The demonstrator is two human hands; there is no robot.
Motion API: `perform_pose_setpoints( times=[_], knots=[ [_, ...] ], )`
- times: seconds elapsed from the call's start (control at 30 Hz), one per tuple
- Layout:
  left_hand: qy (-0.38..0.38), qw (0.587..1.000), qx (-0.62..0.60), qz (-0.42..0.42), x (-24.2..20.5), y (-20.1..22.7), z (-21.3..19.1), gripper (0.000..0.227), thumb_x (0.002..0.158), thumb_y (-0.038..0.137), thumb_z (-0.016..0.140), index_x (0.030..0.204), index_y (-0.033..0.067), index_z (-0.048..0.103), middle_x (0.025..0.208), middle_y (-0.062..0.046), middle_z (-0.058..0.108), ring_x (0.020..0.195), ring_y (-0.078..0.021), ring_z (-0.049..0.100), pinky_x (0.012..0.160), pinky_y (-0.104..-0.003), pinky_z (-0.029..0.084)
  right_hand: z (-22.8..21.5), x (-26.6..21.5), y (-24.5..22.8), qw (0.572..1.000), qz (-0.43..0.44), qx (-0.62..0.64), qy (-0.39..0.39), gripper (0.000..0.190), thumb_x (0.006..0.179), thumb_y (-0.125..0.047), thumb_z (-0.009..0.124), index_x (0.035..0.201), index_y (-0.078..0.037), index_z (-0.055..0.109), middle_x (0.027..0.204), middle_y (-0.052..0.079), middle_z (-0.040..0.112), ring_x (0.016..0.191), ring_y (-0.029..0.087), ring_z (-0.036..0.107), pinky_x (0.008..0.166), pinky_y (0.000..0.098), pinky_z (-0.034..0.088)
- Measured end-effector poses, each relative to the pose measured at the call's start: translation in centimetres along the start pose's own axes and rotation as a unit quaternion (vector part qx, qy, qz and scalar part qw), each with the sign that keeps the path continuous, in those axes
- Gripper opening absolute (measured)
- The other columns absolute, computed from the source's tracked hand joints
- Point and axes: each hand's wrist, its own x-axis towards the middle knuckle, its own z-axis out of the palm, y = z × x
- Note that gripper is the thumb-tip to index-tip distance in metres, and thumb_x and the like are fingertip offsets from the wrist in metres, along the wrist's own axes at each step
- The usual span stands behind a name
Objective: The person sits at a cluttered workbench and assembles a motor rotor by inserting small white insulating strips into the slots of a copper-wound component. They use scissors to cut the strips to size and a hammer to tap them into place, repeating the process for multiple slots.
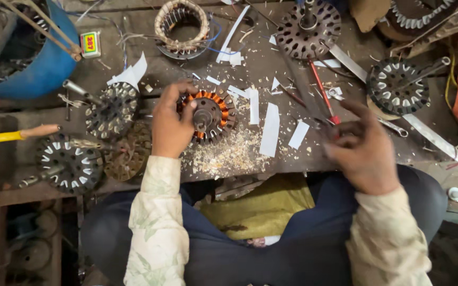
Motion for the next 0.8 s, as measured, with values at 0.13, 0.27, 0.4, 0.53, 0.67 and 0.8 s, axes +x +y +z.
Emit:
perform_pose_setpoints(
  times=[0.13,0.27,0.4,0.53,0.67,0.8],
  knots=[
    [0.088,0.992,-0.089,0.025,-0.7,1.5,-0.7,0.024,0.098,-0.006,0.062,0.122,0.0006,0.058,0.140,-0.017,0.064,0.136,-0.0302,0.059,0.118,-0.041,0.042,-1.6,-3.0,-0.1,0.943,-0.016,0.331,0.021,0.081,0.083,-0.001,0.074,0.158,0.000,0.042,0.113,0.014,0.067,0.089,0.019,0.067,0.082,0.0374,0.056],
    [0.257,0.958,-0.086,0.088,-5.3,5.1,0.1,0.016,0.106,0.004,0.062,0.121,0.0016,0.055,0.121,-0.011,0.063,0.109,-0.0188,0.063,0.102,-0.031,0.052,-2.1,-4.9,1.4,0.882,-0.040,0.469,-0.033,0.074,0.094,-0.019,0.077,0.156,0.005,0.043,0.099,0.015,0.063,0.066,0.017,0.060,0.072,0.0389,0.050],
    [0.005,0.959,-0.021,0.282,-8.0,8.3,6.6,0.039,0.097,0.010,0.080,0.131,0.0105,0.061,0.129,-0.012,0.063,0.118,-0.0310,0.065,0.103,-0.044,0.053,-1.9,-4.9,4.1,0.760,-0.012,0.639,-0.119,0.071,0.106,-0.035,0.068,0.153,0.014,0.045,0.084,0.012,0.060,0.055,0.016,0.052,0.068,0.0361,0.045],
    [-0.135,0.954,0.161,0.213,-8.9,9.3,10.7,0.068,0.085,0.037,0.073,0.141,0.0021,0.057,0.151,-0.013,0.054,0.144,-0.0308,0.045,0.119,-0.051,0.034,-1.8,-5.0,5.4,0.822,-0.039,0.562,-0.083,0.063,0.112,-0.039,0.066,0.148,0.009,0.045,0.087,0.008,0.058,0.052,0.011,0.049,0.071,0.0338,0.043],
    [-0.186,0.942,0.171,0.222,-9.7,7.8,11.1,0.075,0.080,0.042,0.069,0.138,-0.0046,0.056,0.151,-0.018,0.053,0.146,-0.0317,0.041,0.121,-0.052,0.028,-0.7,-5.3,4.1,0.856,-0.042,0.512,-0.058,0.065,0.108,-0.036,0.068,0.147,0.011,0.046,0.085,0.008,0.056,0.052,0.011,0.048,0.070,0.0360,0.044],
    [-0.139,0.884,0.316,0.317,-10.8,7.0,11.5,0.044,0.092,0.022,0.063,0.131,0.0025,0.065,0.146,-0.011,0.061,0.147,-0.0263,0.047,0.126,-0.046,0.032,0.8,-5.7,2.0,0.880,-0.050,0.470,-0.044,0.056,0.107,-0.032,0.067,0.129,0.014,0.046,0.084,0.012,0.057,0.054,0.013,0.049,0.069,0.0377,0.046]
  ],
)
